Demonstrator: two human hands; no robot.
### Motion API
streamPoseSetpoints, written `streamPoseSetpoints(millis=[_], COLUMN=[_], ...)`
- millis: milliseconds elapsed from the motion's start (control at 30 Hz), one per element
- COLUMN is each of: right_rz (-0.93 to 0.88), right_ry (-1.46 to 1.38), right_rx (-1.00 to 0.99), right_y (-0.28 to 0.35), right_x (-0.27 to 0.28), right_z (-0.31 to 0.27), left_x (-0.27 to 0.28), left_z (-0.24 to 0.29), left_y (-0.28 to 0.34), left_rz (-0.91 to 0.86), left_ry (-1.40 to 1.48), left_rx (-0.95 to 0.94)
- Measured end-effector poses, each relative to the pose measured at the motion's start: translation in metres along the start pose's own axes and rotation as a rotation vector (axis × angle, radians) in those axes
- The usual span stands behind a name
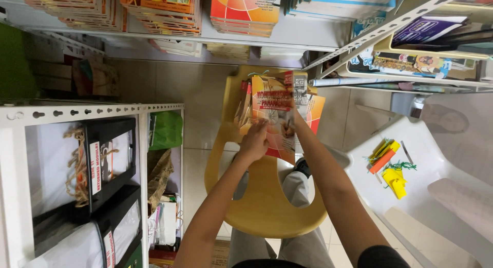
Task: Attaching colored paper labels with strings to books and organizing them in an archive room.
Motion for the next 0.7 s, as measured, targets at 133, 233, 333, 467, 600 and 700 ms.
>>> streamPoseSetpoints(millis=[133, 233, 333, 467, 600, 700], right_rz=[-0.001, 0.267, 0.593, 0.782, 0.711, 0.721], right_ry=[0.135, 0.783, 0.731, 1.323, 1.576, 1.701], right_rx=[0.189, 0.662, 0.666, 0.807, 0.662, 0.628], right_y=[0.084, 0.121, 0.179, 0.241, 0.251, 0.242], right_x=[-0.102, -0.092, -0.118, -0.175, -0.194, -0.177], right_z=[-0.057, -0.095, -0.119, -0.126, -0.101, -0.089], left_x=[-0.011, -0.012, -0.013, -0.018, -0.035, -0.034], left_z=[0.007, 0.013, 0.019, 0.025, 0.012, 0.015], left_y=[-0.004, -0.003, -0.007, -0.008, -0.007, 0.0], left_rz=[-0.045, -0.023, 0.045, -0.023, 0.187, 0.311], left_ry=[-0.262, -0.354, -0.378, -0.404, -0.331, -0.218], left_rx=[0.0, 0.019, 0.029, 0.109, 0.088, 0.103])
Point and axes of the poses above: each hand's wrist, its own y-axis away from the middle knuckle, its own x-axis out of the back of the hand, z = x × y, the point moved 5 cm from there along -y, towards the middle knuckle, and after that the axes turned 4 degrees about -x, right-handed, at the moved point
